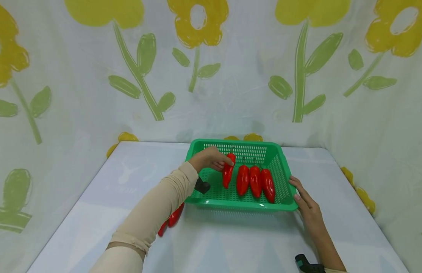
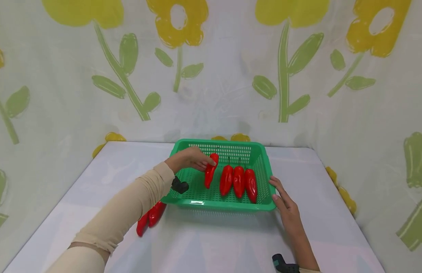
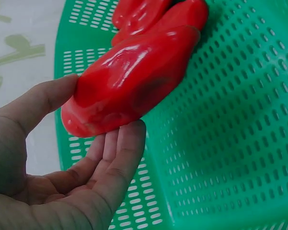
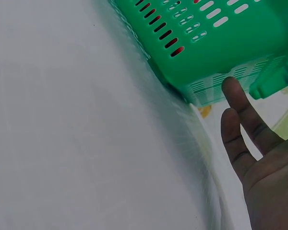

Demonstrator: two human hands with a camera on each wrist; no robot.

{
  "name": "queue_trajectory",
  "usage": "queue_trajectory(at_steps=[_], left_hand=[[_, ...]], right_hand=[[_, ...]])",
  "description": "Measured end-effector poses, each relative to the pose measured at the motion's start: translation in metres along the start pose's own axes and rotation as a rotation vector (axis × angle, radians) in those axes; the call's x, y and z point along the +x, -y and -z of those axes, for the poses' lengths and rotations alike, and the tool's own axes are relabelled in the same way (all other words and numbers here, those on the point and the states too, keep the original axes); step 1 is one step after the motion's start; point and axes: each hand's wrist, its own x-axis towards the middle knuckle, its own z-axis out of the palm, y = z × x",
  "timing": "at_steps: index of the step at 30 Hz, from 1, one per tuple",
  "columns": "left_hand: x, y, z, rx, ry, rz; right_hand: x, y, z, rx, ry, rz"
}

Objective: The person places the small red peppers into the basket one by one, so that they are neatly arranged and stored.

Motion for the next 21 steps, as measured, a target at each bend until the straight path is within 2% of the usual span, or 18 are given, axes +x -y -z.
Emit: queue_trajectory(at_steps=[6,13,21], left_hand=[[0.012,0.004,-0.006,0.025,0.017,0.027],[0.025,0.012,-0.007,0.035,0.022,0.056],[0.032,0.013,-0.014,0.051,0.091,0.097]], right_hand=[[0.000,-0.001,0.001,0.018,-0.003,0.012],[0.001,0.002,-0.001,-0.035,-0.013,-0.007],[0.000,-0.003,0.000,-0.006,-0.014,0.001]])
